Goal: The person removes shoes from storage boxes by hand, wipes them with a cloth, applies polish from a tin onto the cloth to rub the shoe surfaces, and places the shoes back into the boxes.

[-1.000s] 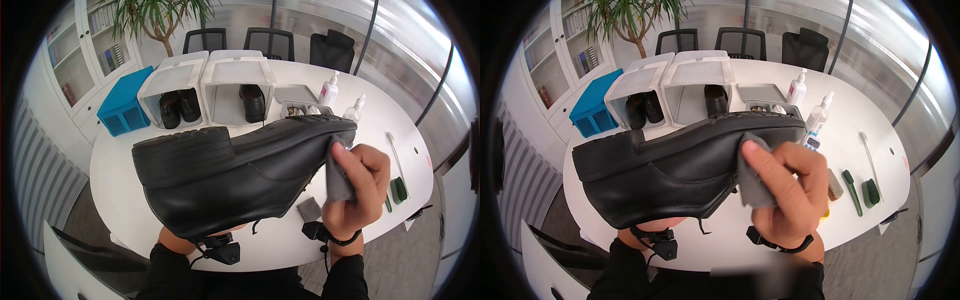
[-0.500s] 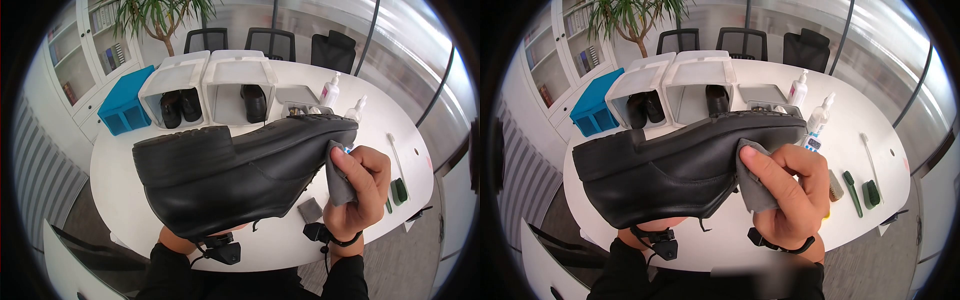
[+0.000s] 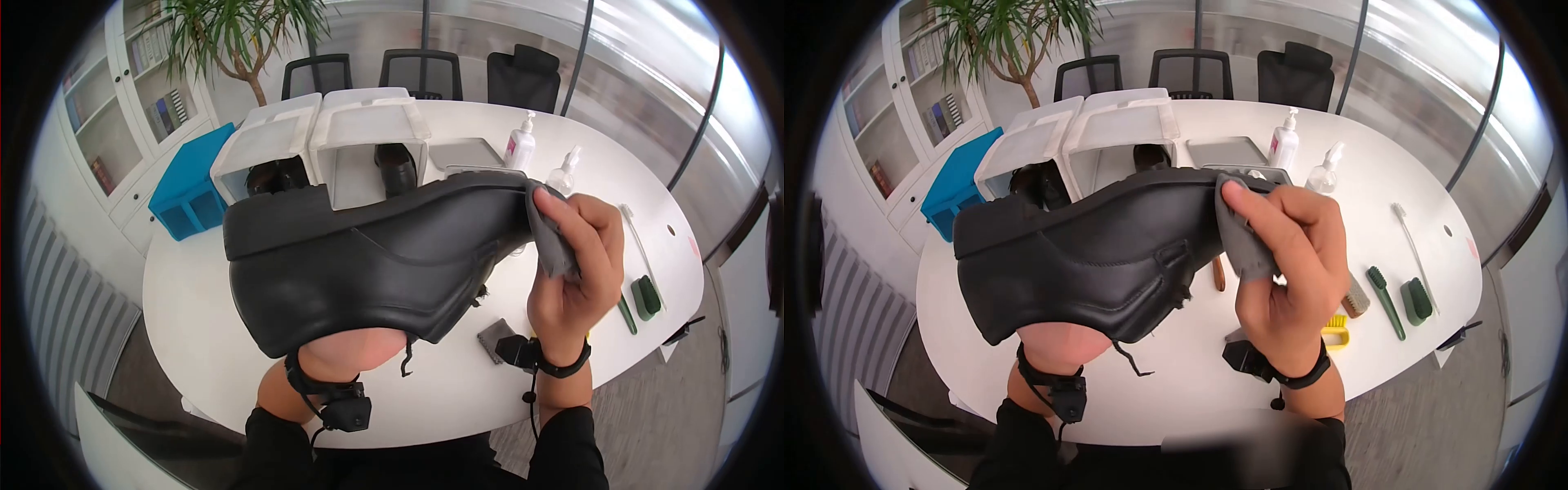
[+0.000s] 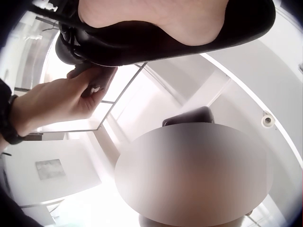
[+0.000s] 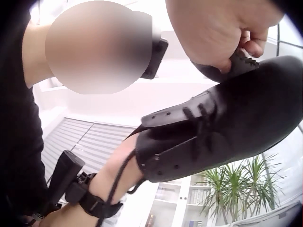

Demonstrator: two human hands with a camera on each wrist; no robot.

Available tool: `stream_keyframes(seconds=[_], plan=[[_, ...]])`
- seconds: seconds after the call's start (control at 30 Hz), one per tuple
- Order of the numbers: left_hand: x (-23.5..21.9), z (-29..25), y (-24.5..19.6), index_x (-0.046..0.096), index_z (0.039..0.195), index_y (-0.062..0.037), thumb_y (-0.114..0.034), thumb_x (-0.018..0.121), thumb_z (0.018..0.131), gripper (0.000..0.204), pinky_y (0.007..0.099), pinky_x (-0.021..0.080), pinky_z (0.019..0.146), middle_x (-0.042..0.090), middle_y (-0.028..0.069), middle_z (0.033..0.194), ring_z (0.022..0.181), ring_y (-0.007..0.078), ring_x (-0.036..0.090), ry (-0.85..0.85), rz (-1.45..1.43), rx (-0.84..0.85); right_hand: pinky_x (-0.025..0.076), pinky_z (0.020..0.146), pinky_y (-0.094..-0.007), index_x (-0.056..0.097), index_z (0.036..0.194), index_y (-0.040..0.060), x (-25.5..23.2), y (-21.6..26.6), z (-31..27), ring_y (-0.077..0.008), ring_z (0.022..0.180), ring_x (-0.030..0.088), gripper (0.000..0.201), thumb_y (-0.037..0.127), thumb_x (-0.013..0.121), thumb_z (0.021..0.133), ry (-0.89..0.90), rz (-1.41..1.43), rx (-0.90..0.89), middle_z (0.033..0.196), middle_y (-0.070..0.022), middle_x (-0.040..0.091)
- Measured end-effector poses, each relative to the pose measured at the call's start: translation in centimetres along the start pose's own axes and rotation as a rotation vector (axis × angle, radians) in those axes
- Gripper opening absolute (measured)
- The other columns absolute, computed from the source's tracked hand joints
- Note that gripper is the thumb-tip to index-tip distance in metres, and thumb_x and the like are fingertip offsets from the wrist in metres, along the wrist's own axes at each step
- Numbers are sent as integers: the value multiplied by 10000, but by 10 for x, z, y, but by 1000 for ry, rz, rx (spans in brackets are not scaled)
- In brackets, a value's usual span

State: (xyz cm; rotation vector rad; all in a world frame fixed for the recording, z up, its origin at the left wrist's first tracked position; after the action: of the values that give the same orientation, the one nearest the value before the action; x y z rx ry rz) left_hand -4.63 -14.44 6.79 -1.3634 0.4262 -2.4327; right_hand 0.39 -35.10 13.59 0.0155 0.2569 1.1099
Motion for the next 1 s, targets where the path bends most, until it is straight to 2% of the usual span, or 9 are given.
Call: stream_keyframes(seconds=[0.03, 0.17, 0.27, 0.33, 0.43, 0.53, 0.67, 0.83, 1.0], plan=[[5, 7, -1, 369, 1552, -45, -682, 306, 998, 847, 567, 248, 1225, 363, 169, 1611, 1485, 397, 331, 146, -38, 15, 489, 678, -274, 756, 1145, 29, 2, -3, -1, -195, 820, 588, 570, -202, 575, 656, -14, 51, 13, 969, -106, 578], [10, 19, -5, 370, 1552, -43, -644, 336, 1011, 810, 566, 259, 1222, 365, 168, 1611, 1479, 388, 345, 153, -116, -57, 497, 646, -299, 762, 1141, 38, 12, 17, -9, -230, 775, 587, 599, -139, 594, 594, 129, 127, -90, 950, -114, 597], [4, 23, -10, 332, 1574, -53, -674, 365, 993, 850, 559, 219, 1240, 340, 140, 1627, 1491, 347, 336, 311, -18, -27, 510, 663, -327, 768, 1110, 25, 17, 36, -16, -239, 767, 599, 541, -99, 623, 603, 221, 252, -125, 955, -100, 625], [0, 19, -12, 340, 1571, -67, -653, 359, 1010, 811, 566, 222, 1239, 360, 131, 1618, 1485, 348, 349, 121, 67, 46, 516, 672, -328, 767, 1121, 44, 17, 26, -13, -247, 779, 614, 569, -105, 614, 594, 193, 242, -100, 956, -102, 619], [3, 13, -15, 366, 1561, -84, -641, 360, 1019, 777, 559, 236, 1236, 380, 117, 1609, 1477, 345, 362, 37, 7, 41, 527, 695, -330, 753, 1145, 57, 11, -7, -2, -276, 807, 622, 631, -170, 564, 587, 52, 75, 11, 967, -123, 593], [-1, 13, -18, 392, 1550, -98, -624, 362, 1028, 741, 558, 255, 1231, 388, 103, 1606, 1475, 344, 366, 31, -17, 76, 520, 706, -324, 744, 1147, 40, 13, -29, 0, -282, 832, 615, 576, -187, 576, 645, -39, 47, 56, 970, -132, 590], [15, 20, -20, 412, 1536, -89, -601, 377, 1035, 717, 562, 269, 1225, 407, 114, 1592, 1466, 348, 380, 22, -168, 47, 509, 706, -363, 722, 1165, 45, 25, -6, -9, -307, 834, 605, 647, -166, 550, 578, 58, 168, 16, 965, -127, 590], [24, 23, -25, 423, 1526, -80, -573, 411, 1036, 696, 567, 279, 1219, 430, 132, 1575, 1453, 353, 401, -200, -288, 114, 506, 713, -367, 718, 1156, 50, 26, 2, -11, -307, 852, 609, 634, -163, 551, 582, 129, 248, -34, 974, -128, 588], [16, 17, -22, 415, 1534, -83, -577, 425, 1029, 706, 569, 276, 1220, 413, 133, 1589, 1461, 361, 389, -143, -9, 139, 518, 750, -298, 726, 1146, 37, 23, -31, -4, -275, 866, 651, 576, -204, 564, 648, -22, 126, 64, 999, -134, 623]])
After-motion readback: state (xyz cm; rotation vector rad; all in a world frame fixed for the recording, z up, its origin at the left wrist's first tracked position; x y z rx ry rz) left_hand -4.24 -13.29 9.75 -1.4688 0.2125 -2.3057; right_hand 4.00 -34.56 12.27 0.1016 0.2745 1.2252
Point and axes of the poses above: each hand's wrist, its own z-axis towards the middle knuckle, its own x-axis out of the palm, y = z × x, the point moved 2 cm from there along z, towards the middle knuckle
